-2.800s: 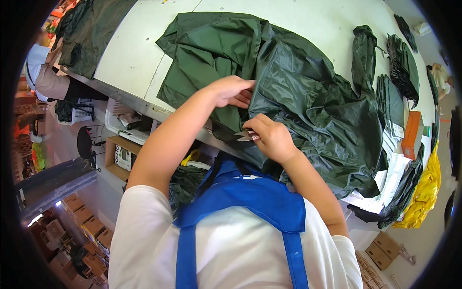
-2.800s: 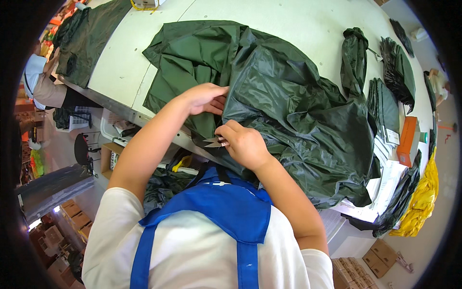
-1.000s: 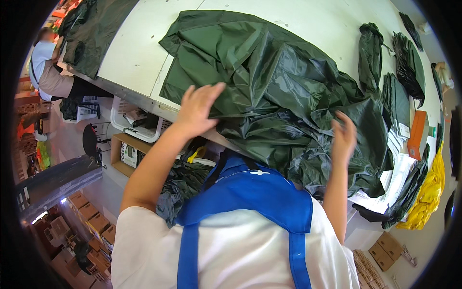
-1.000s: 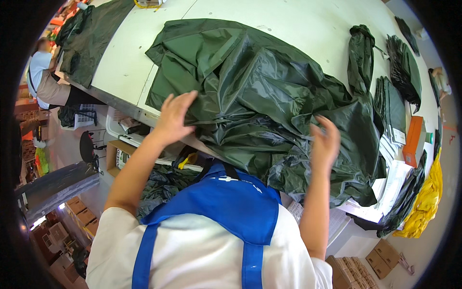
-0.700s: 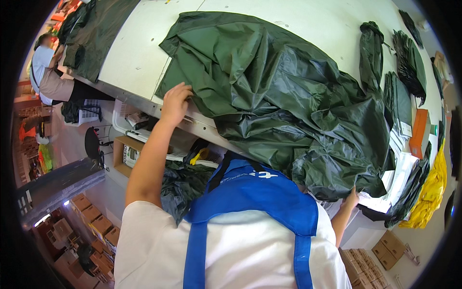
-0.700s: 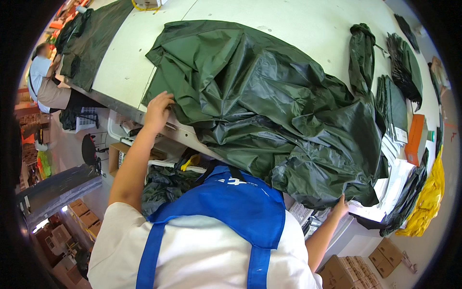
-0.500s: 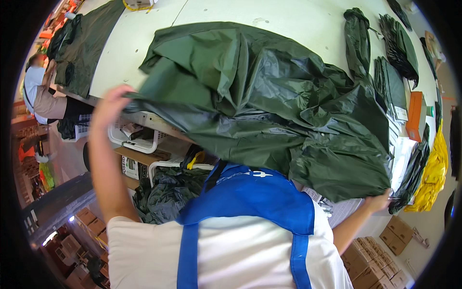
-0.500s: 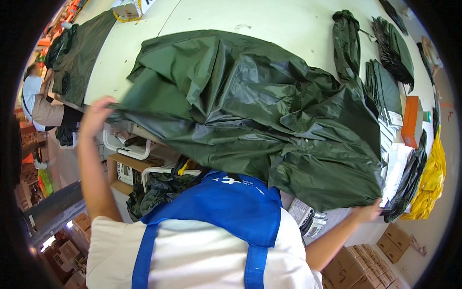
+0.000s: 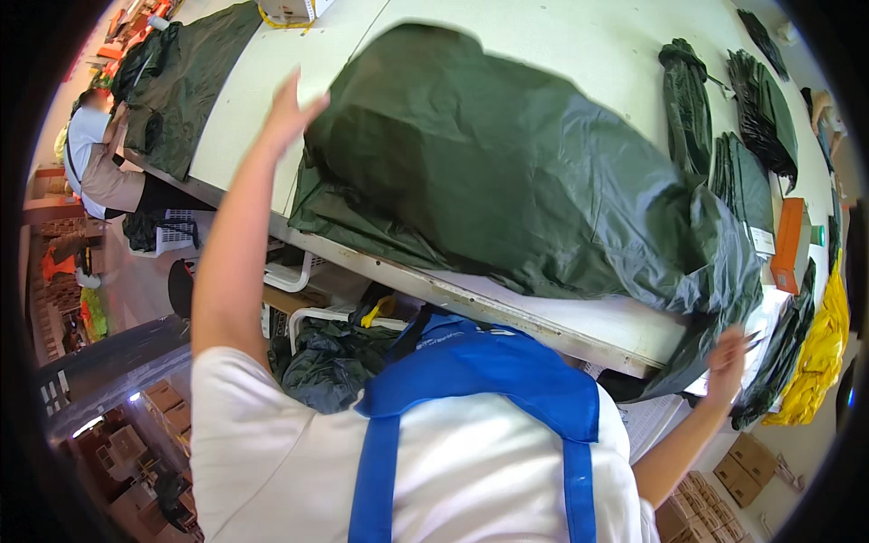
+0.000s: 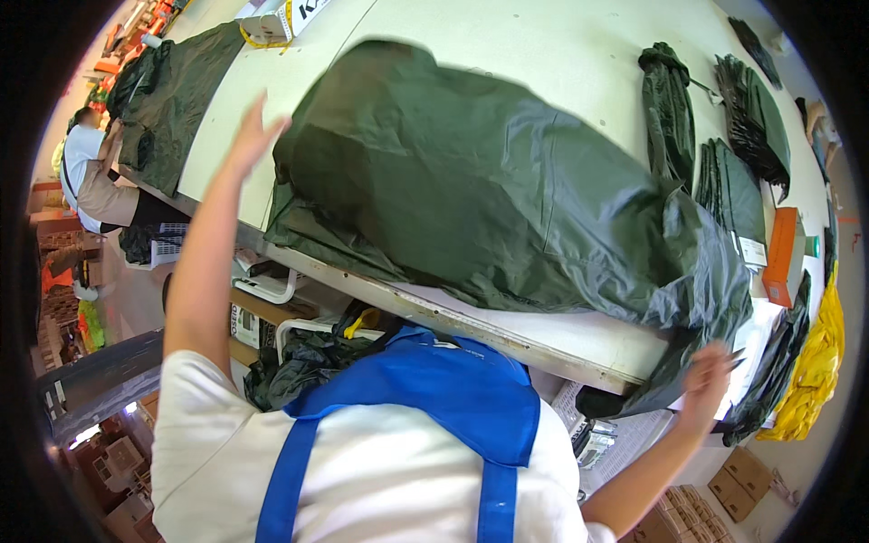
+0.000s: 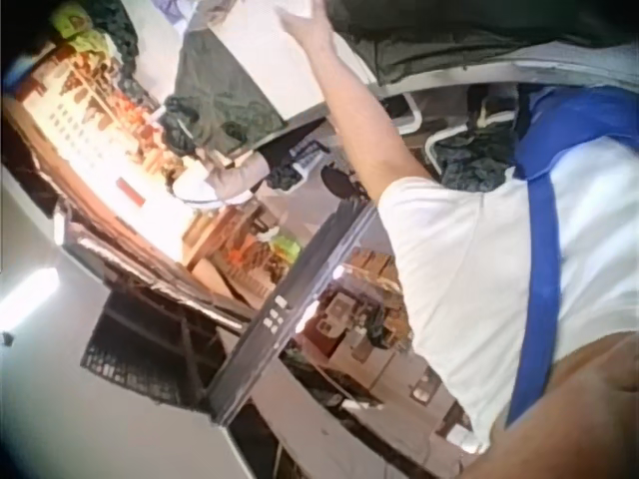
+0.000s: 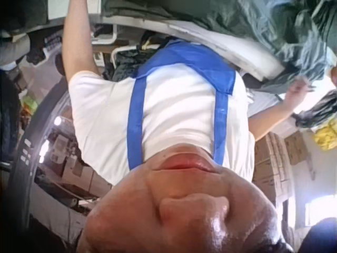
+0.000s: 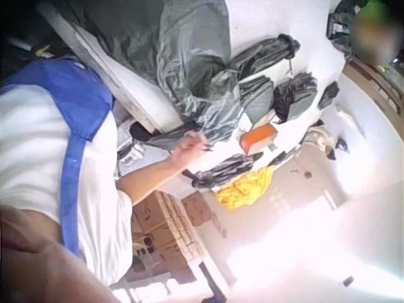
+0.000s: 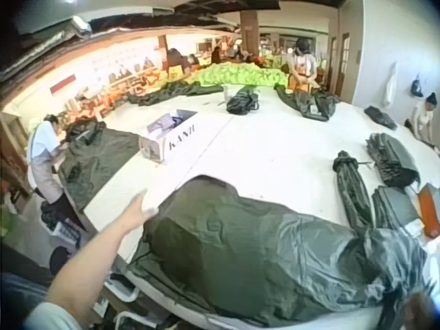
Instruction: The person folds a dark green raincoat on a white table, aligning edges and smoothing the fabric. The person then places the folded coat into a white plastic basket and continues folding another green raincoat.
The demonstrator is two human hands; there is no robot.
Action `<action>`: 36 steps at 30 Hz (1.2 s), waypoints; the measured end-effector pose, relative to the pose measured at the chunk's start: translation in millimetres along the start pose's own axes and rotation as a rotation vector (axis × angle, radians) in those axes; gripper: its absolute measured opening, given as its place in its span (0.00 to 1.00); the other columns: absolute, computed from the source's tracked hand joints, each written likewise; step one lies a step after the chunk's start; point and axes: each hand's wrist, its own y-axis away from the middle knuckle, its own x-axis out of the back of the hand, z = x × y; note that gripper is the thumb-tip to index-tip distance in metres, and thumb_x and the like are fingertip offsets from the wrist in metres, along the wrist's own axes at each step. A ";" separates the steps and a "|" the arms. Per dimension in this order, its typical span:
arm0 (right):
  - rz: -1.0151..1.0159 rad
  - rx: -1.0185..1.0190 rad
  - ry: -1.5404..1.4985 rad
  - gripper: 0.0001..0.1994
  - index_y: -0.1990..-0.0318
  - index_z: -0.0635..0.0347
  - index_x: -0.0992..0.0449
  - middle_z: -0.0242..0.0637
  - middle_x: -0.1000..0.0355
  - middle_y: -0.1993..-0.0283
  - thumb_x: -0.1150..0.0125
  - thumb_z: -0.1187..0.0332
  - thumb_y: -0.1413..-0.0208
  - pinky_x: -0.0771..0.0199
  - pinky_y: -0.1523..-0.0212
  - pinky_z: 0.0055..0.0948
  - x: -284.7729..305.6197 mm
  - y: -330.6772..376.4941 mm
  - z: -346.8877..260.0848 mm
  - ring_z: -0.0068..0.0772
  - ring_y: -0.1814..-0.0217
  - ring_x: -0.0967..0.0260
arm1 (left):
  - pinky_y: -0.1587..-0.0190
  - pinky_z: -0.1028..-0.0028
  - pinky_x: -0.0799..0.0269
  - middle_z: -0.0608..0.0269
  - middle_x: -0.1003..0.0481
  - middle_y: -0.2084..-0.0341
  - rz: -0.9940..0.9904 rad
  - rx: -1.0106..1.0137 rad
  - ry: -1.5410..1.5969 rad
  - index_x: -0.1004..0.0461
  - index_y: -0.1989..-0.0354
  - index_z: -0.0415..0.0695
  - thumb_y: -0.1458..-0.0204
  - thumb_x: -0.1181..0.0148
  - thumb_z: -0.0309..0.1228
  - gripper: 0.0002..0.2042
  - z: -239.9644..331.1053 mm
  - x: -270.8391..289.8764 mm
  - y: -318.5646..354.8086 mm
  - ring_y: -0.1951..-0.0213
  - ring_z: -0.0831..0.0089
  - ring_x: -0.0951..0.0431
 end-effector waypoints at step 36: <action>0.835 0.479 0.136 0.19 0.45 0.77 0.35 0.52 0.38 0.46 0.52 0.68 0.38 0.29 0.42 0.34 40.8 -78.6 -14.6 0.43 0.45 0.36 | 0.59 0.65 0.28 0.59 0.28 0.59 -0.353 0.660 0.551 0.32 0.51 0.43 0.51 0.43 0.27 0.17 -65.6 -52.6 93.3 0.60 0.66 0.27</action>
